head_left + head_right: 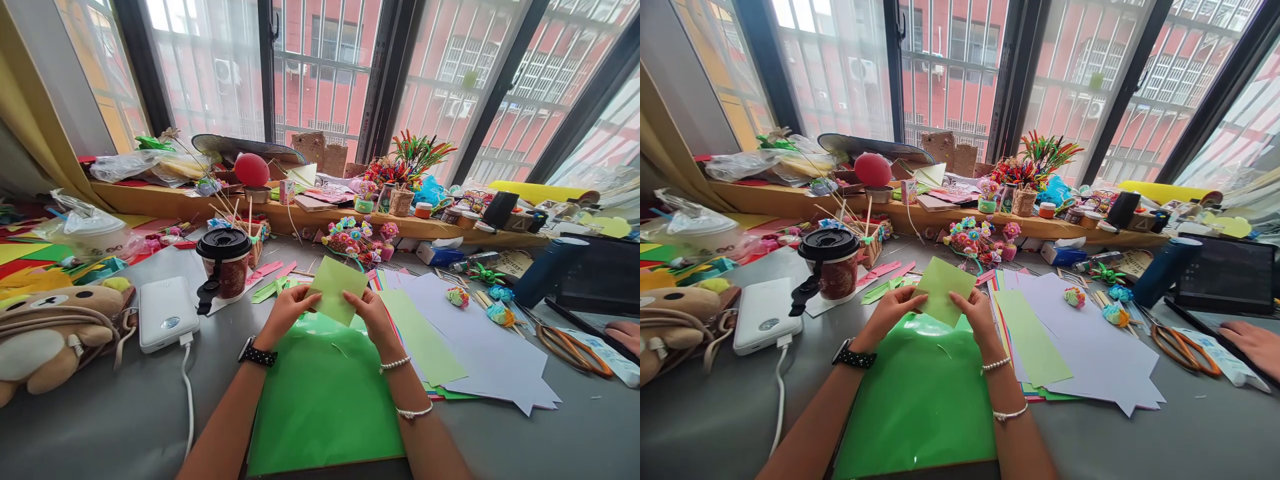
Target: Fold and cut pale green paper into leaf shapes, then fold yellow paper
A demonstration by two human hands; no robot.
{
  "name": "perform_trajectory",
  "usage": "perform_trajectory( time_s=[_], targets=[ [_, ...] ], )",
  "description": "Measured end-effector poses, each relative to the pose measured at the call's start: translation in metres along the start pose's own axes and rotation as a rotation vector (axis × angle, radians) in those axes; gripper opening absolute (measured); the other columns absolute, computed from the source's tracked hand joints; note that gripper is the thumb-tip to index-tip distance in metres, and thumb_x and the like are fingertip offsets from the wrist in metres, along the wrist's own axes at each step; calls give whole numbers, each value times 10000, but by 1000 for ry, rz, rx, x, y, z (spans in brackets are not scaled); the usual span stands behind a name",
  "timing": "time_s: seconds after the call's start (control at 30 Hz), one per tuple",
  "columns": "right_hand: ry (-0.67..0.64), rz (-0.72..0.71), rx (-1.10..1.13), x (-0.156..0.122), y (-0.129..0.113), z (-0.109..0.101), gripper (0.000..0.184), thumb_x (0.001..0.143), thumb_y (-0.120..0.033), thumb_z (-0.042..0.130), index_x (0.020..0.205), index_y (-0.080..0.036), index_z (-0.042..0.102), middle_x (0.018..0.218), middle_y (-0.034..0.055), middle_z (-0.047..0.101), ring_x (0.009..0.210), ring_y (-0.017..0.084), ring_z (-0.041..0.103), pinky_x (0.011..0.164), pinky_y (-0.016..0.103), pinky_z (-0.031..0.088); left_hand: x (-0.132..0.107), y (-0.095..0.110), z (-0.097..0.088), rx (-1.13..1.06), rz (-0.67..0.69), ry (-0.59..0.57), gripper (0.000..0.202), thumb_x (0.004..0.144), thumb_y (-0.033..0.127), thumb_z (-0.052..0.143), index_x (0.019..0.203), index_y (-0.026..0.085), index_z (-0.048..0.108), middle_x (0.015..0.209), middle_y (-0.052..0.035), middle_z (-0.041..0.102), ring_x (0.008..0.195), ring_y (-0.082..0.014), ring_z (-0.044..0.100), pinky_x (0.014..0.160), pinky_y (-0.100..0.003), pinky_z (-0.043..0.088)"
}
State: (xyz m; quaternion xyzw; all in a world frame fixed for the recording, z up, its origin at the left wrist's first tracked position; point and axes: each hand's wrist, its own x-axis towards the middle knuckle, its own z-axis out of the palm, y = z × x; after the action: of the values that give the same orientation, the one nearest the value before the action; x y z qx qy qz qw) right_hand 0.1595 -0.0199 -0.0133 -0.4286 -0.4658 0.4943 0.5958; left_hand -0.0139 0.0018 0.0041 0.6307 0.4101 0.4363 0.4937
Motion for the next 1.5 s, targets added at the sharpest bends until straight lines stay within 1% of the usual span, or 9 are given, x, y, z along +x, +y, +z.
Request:
perform_trajectory(
  time_s=[0.2, 0.37, 0.53, 0.7, 0.8, 0.87, 1.0, 1.23, 1.5],
  targets=[
    [95, -102, -74, 4, 8, 0, 353, 597, -375, 657, 863, -145, 622, 902, 83, 671, 793, 224, 617, 673, 327, 493, 0, 2, 2, -229, -78, 0, 359, 583, 401, 666, 815, 130, 624, 761, -47, 665, 682, -157, 614, 649, -273, 494],
    [148, -209, -151, 5, 11, 2, 315, 654, -372, 616, 872, -145, 609, 897, 83, 670, 818, 231, 615, 687, 328, 495, -1, 0, 8, -261, -215, -174, 295, 592, 395, 673, 677, 119, 618, 676, -59, 673, 699, -170, 632, 703, -283, 488],
    [186, -288, -447, 0, 5, 2, 305, 713, -350, 554, 930, -145, 618, 886, 100, 669, 796, 250, 618, 682, 345, 490, 1, -5, 9, -270, -243, -108, 297, 588, 400, 675, 668, 119, 628, 631, -46, 671, 631, -153, 626, 690, -283, 494],
    [7, -493, -567, -4, 2, 4, 422, 787, -164, 392, 1189, -250, 486, 1189, 8, 534, 1062, 206, 512, 879, 331, 424, 3, -8, 7, -338, -231, -57, 295, 576, 372, 695, 702, 115, 624, 640, -43, 666, 632, -151, 622, 711, -294, 496],
    [-85, -620, -651, -3, 3, 4, 533, 743, -42, 323, 1213, -254, 457, 1260, -21, 460, 1161, 168, 421, 987, 342, 325, 3, -7, 7, -419, -181, -35, 316, 604, 382, 679, 773, 122, 622, 744, -53, 675, 701, -159, 625, 759, -310, 486],
    [-106, -656, -695, -2, 5, 3, 557, 732, -17, 305, 1212, -256, 455, 1285, -18, 427, 1176, 159, 401, 996, 346, 315, 3, -5, 8, -483, -157, -62, 352, 626, 414, 655, 820, 123, 619, 819, -69, 674, 765, -177, 623, 775, -319, 481],
    [-150, -651, -706, -1, 8, 2, 588, 723, 5, 306, 1207, -296, 450, 1307, -39, 393, 1180, 153, 396, 996, 342, 320, 2, -2, 9, -517, -154, -83, 415, 615, 422, 663, 897, 123, 614, 875, -84, 668, 845, -213, 609, 790, -335, 476],
    [-234, -600, -669, 0, 9, 2, 632, 685, 36, 299, 1180, -313, 479, 1322, -66, 367, 1198, 152, 371, 1014, 344, 293, 1, -5, 7, -536, -115, -83, 387, 644, 296, 662, 994, 151, 585, 1006, -79, 633, 940, -219, 572, 812, -324, 461],
    [-367, -495, -566, -4, 2, 6, 622, 671, 30, 286, 1126, -312, 536, 1314, -77, 382, 1203, 140, 360, 1015, 333, 286, 2, -4, 7, -464, -146, 76, 411, 568, 313, 699, 918, 118, 609, 822, -69, 670, 791, -187, 602, 712, -279, 469]
  ],
)
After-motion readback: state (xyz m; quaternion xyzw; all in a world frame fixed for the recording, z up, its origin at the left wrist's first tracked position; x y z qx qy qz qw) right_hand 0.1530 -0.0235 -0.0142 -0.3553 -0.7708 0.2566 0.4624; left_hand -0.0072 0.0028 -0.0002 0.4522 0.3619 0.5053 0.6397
